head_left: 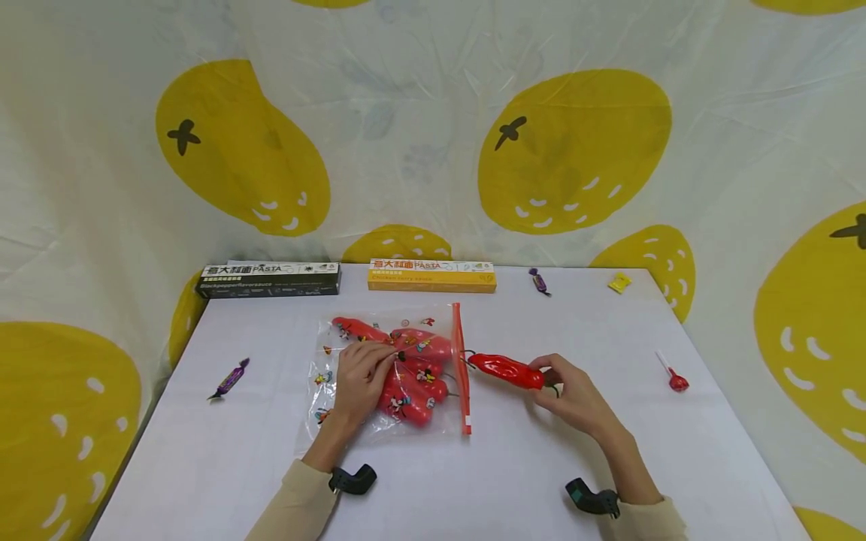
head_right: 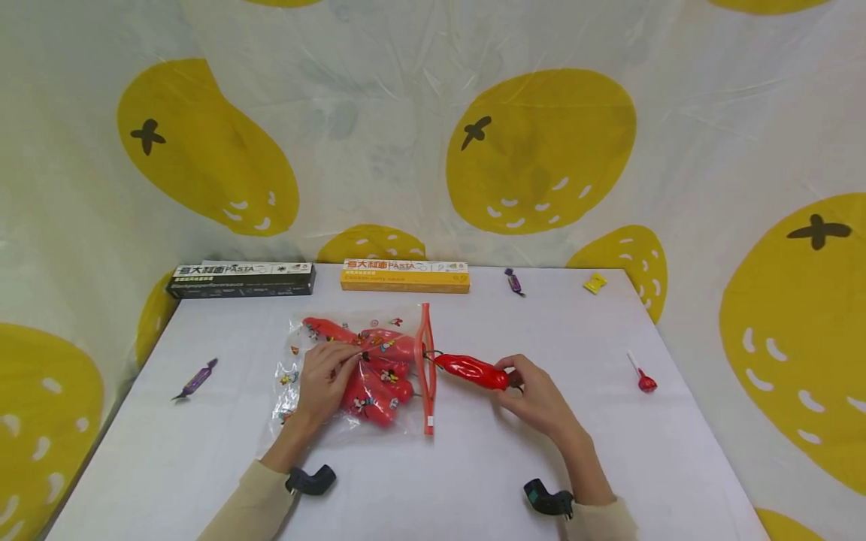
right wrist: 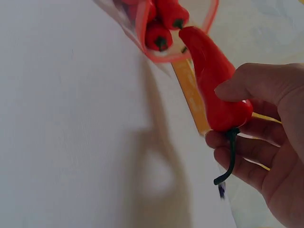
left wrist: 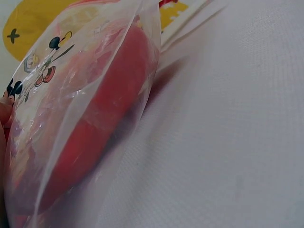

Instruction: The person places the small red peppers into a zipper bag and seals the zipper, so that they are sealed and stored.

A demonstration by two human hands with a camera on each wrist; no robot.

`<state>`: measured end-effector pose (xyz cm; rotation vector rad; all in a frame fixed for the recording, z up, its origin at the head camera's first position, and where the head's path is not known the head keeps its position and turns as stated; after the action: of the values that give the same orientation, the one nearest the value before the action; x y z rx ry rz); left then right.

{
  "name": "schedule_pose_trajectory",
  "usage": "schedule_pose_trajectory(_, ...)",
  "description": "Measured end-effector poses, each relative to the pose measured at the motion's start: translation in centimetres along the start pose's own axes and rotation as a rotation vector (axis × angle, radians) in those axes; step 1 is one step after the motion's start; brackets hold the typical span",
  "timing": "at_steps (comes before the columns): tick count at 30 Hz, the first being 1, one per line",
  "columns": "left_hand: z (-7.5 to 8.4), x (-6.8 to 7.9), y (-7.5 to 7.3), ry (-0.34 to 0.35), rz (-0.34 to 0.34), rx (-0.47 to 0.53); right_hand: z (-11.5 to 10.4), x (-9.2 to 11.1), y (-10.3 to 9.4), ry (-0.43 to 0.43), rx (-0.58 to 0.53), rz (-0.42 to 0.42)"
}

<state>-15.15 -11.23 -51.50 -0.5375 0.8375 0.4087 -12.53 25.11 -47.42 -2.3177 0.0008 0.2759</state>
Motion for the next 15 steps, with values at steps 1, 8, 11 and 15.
schedule_pose_trajectory(1, 0.0, 0.0, 0.0, -0.002, -0.002, -0.001, -0.5, -0.2, 0.5, -0.020, -0.010, -0.003)
schedule_pose_trajectory(8, 0.0, 0.0, 0.0, -0.010, -0.010, -0.010, -3.4, -1.7, 3.9, -0.141, -0.062, -0.029)
schedule_pose_trajectory(11, 0.1, 0.0, 0.0, -0.006, -0.008, -0.008, -4.3, -2.2, 5.4, -0.185, -0.077, -0.037)
schedule_pose_trajectory(15, 0.1, 0.0, 0.0, 0.007, 0.002, 0.004, -5.1, -2.9, 7.2, -0.229, -0.108, -0.032)
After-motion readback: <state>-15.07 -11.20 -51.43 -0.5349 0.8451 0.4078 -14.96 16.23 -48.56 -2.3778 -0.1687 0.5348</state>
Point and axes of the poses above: each hand's wrist, its own x-axis away from the middle knuckle, its own y-axis out of the palm, z = x × y, the point moved 3 cm from there along -x, towards the middle knuckle, and after that the axes turned 13 degrees about z, right-handed, at the moved point
